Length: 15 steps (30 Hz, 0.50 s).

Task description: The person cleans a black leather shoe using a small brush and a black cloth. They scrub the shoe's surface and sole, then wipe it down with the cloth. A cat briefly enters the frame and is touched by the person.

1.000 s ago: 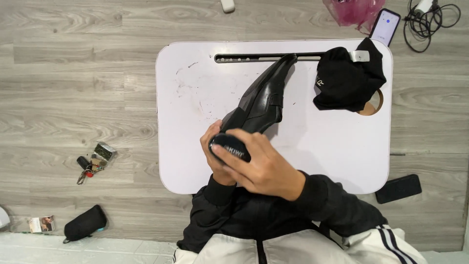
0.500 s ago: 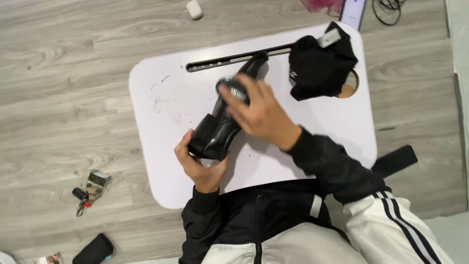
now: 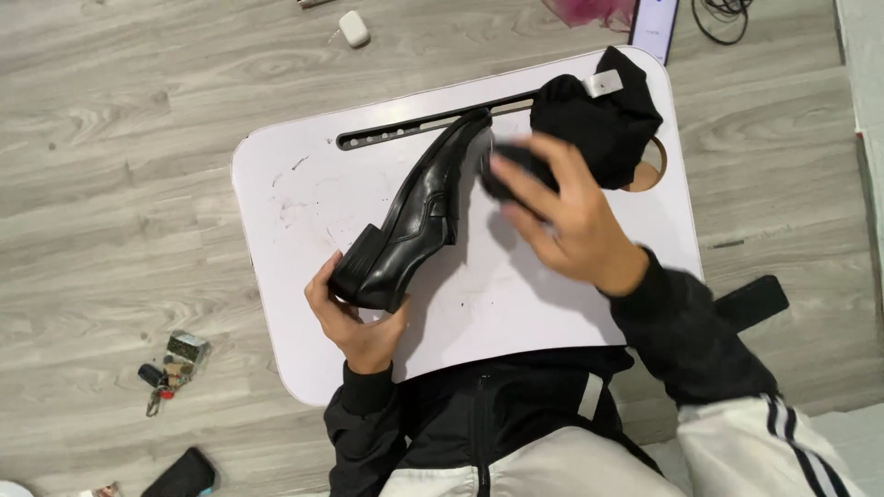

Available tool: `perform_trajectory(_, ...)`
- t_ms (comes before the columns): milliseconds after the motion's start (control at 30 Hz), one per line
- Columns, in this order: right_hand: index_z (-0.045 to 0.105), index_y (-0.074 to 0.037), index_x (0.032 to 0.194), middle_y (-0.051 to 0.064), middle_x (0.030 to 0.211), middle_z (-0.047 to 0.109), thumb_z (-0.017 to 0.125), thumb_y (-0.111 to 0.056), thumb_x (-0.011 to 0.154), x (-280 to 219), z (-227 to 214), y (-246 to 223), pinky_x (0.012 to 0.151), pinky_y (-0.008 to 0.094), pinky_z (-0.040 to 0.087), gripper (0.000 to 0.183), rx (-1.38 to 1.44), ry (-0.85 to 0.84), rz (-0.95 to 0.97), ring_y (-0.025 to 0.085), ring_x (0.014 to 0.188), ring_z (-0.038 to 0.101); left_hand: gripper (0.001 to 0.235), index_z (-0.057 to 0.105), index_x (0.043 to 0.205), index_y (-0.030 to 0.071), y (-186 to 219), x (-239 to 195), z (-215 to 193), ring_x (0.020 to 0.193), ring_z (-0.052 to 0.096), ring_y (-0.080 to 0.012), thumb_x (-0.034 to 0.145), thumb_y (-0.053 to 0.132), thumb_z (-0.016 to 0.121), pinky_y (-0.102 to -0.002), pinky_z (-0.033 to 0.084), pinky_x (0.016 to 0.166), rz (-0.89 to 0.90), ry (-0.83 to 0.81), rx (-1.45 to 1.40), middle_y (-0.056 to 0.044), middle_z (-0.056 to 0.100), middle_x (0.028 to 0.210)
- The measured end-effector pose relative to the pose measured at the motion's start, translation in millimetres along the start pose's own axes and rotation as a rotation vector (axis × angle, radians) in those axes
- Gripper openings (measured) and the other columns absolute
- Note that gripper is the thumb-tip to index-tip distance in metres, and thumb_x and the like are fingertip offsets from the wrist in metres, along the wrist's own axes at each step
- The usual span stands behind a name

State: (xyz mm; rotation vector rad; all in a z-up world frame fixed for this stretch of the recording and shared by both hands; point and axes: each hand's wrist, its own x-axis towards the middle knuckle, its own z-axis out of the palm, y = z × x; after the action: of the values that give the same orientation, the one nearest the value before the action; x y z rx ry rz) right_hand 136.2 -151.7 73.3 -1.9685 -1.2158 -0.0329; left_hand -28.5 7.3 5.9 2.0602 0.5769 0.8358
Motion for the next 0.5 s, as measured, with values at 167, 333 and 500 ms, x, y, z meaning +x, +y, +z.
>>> perform_trajectory(167,0.052,-0.013,0.112,0.016,0.118,0.044,0.053,-0.021,0.079,-78,33,-10,0.07,0.027,0.036,0.034,-0.037,-0.33,-0.069,0.018,0.078,0.045,0.078,0.031,0.118,0.005,-10,8,-1,0.094,0.049,-0.0243,0.051,0.002,0.07,-0.03,0.05,0.071,0.021,-0.029,-0.024,-0.014,0.041,0.11)
perform_trajectory(333,0.051,-0.016,0.114,0.012,0.125,0.036,0.051,-0.026,0.081,-97,44,4,0.083,0.036,0.027,0.034,-0.183,-0.297,-0.037,0.025,0.096,0.036,0.077,0.029,0.118,0.005,-13,7,4,0.098,0.047,-0.0264,0.051,-0.002,0.066,-0.035,0.046,0.084,0.002,-0.032,-0.059,-0.014,0.038,0.111)
perform_trajectory(500,0.015,-0.016,0.138,0.03,0.13,0.011,0.049,-0.071,0.074,-48,3,85,0.091,0.063,0.019,0.091,-0.615,-0.028,0.394,0.051,0.117,0.022,0.08,0.027,0.121,0.008,-13,4,0,0.105,0.044,-0.0272,0.053,0.002,0.07,-0.034,0.046,0.084,-0.035,-0.052,-0.096,-0.012,0.036,0.115)
